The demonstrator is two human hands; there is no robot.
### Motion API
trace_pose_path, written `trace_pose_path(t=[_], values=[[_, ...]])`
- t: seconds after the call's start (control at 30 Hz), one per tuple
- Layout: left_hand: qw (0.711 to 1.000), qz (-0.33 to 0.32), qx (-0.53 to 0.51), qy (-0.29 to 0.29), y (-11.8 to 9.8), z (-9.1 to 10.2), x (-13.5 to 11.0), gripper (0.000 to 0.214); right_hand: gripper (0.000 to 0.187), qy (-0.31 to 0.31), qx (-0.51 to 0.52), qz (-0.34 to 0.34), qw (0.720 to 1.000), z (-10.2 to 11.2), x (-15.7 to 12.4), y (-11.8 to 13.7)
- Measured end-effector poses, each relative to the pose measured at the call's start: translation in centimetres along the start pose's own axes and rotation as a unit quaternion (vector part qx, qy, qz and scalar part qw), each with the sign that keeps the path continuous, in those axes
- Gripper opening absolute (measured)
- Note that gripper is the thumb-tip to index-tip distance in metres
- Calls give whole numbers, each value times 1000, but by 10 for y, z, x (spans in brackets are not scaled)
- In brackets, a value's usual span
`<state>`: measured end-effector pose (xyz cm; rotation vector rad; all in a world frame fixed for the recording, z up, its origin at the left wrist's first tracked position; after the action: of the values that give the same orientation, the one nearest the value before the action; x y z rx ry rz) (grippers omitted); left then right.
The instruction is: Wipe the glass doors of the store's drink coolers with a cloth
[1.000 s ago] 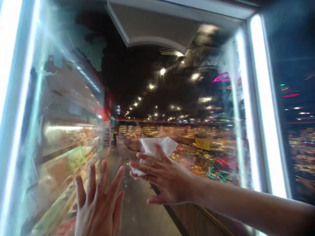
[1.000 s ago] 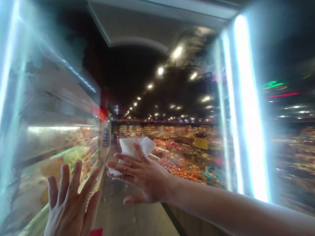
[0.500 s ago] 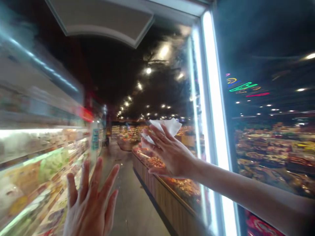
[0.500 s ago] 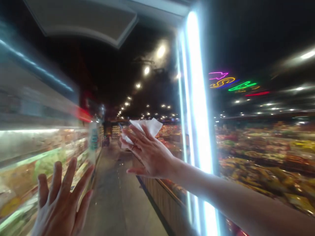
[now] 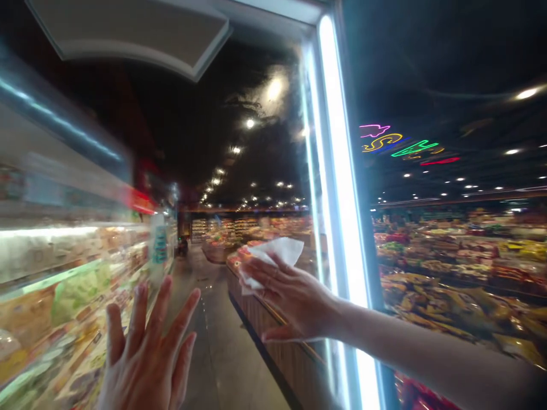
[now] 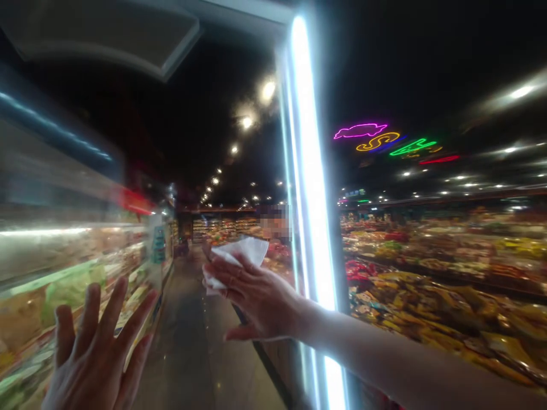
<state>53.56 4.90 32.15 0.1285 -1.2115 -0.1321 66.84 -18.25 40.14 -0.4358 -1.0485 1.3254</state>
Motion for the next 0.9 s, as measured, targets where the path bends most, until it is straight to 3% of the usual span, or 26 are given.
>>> trace_pose_path(t=[0.13, 0.3, 0.47, 0.63, 0.8, 0.9], values=[[1000, -2, 8, 9, 2, 1, -3, 65, 100, -50, 7, -94, 994, 6, 5, -4], [999, -2, 35, 16, 10, 6, -15, 66, 97, 15, 0, 42, 999, -3, 17, 31], [999, 11, 46, 21, 24, 12, -37, 66, 99, -46, 6, -77, 996, 0, 32, 36], [997, 38, 54, 45, 39, 23, -60, 68, 95, -27, 11, 42, 999, -14, 44, 80], [995, 52, 54, 65, 51, 35, -78, 70, 94, -54, 17, -82, 995, -18, 61, 106], [994, 64, 49, 77, 59, 40, -85, 71, 95, -50, 25, -50, 997, -22, 77, 130]])
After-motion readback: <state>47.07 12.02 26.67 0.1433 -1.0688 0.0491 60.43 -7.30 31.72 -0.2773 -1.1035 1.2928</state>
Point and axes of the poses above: each hand's wrist, its own x-axis towards the middle knuckle, its own z-axis out of the back of the hand, y = z × x, the point moved 3 cm from there along x, towards the middle knuckle, and after that the axes turned 15 degrees about y, right-handed, at the moved point
